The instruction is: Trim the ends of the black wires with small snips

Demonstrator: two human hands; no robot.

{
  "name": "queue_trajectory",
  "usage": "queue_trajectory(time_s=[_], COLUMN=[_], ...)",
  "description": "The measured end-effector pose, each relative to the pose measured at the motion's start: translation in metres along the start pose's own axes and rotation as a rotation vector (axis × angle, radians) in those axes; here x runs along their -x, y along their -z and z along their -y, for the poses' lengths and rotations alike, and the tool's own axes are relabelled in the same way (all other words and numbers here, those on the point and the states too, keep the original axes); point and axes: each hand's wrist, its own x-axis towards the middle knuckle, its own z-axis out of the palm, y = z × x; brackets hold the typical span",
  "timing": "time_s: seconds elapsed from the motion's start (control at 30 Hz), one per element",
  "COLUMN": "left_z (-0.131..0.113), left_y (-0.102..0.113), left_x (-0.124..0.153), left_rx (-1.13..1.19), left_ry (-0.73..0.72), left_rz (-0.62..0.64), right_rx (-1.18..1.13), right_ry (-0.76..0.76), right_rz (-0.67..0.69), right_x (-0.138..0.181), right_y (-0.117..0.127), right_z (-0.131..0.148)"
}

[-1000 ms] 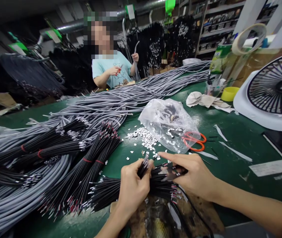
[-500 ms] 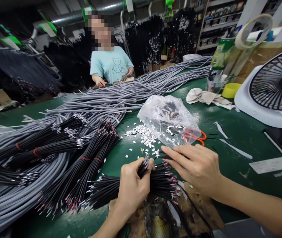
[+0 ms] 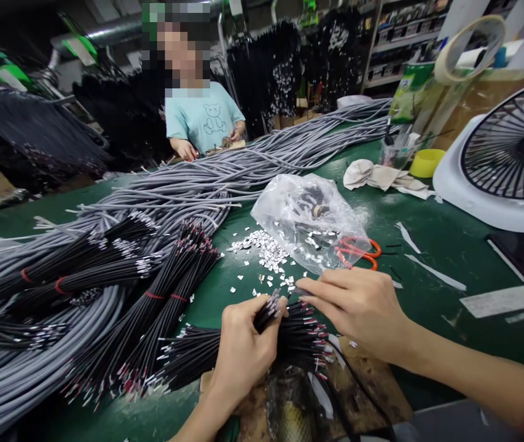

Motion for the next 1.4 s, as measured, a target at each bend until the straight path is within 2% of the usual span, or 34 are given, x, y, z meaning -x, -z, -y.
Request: queue_trajectory(time_s=[0.07, 0.13, 0.37, 0.43, 0.5, 0.6, 0.73, 0.83, 0.97, 1.03, 1.13, 1.2, 1.4], left_z=[0.0, 0.0, 0.0, 0.0, 0.001, 0.003, 0.004, 0.005, 0.007, 0.008, 0.011, 0.014, 0.014], left_y=[0.0, 0.0, -0.001, -0.001, -0.001, 0.0, 0.002, 0.003, 0.008, 0.01, 0.011, 0.01, 0.009], left_x=[0.0, 0.0, 0.0, 0.0, 0.0, 0.001, -0.001, -0.004, -0.012, -0.016, -0.02, -0.021, -0.017], left_rx=[0.036, 0.045, 0.028, 0.031, 0.038, 0.087, 0.187, 0.337, 0.574, 0.622, 0.633, 0.623, 0.512], left_ry=[-0.004, -0.014, -0.043, -0.042, -0.045, -0.04, 0.015, 0.076, 0.184, 0.195, 0.188, 0.199, 0.247], left_rz=[0.013, 0.033, 0.107, 0.135, 0.167, 0.195, 0.203, 0.189, 0.042, -0.014, 0.089, 0.147, 0.146], right_rx=[-0.121, -0.174, -0.028, -0.012, -0.034, -0.222, -0.6, -0.83, -1.105, -1.062, -0.786, -0.665, -0.609], right_ry=[-0.088, -0.084, 0.295, 0.35, 0.338, 0.167, -0.187, -0.424, -0.584, -0.572, -0.452, -0.358, -0.238], right_rz=[-0.019, -0.007, 0.228, 0.267, 0.297, 0.345, 0.412, 0.542, 0.683, 0.603, 0.305, 0.166, 0.139], right_x=[-0.003, -0.006, -0.004, -0.002, 0.0, -0.001, -0.009, -0.016, -0.018, -0.017, -0.013, -0.009, 0.0], right_y=[0.002, 0.003, 0.003, 0.003, 0.003, 0.001, -0.002, -0.003, -0.001, 0.0, 0.001, -0.001, -0.011], right_z=[-0.003, -0.005, -0.006, -0.007, -0.008, -0.008, -0.007, -0.005, -0.002, 0.0, 0.0, -0.002, -0.004])
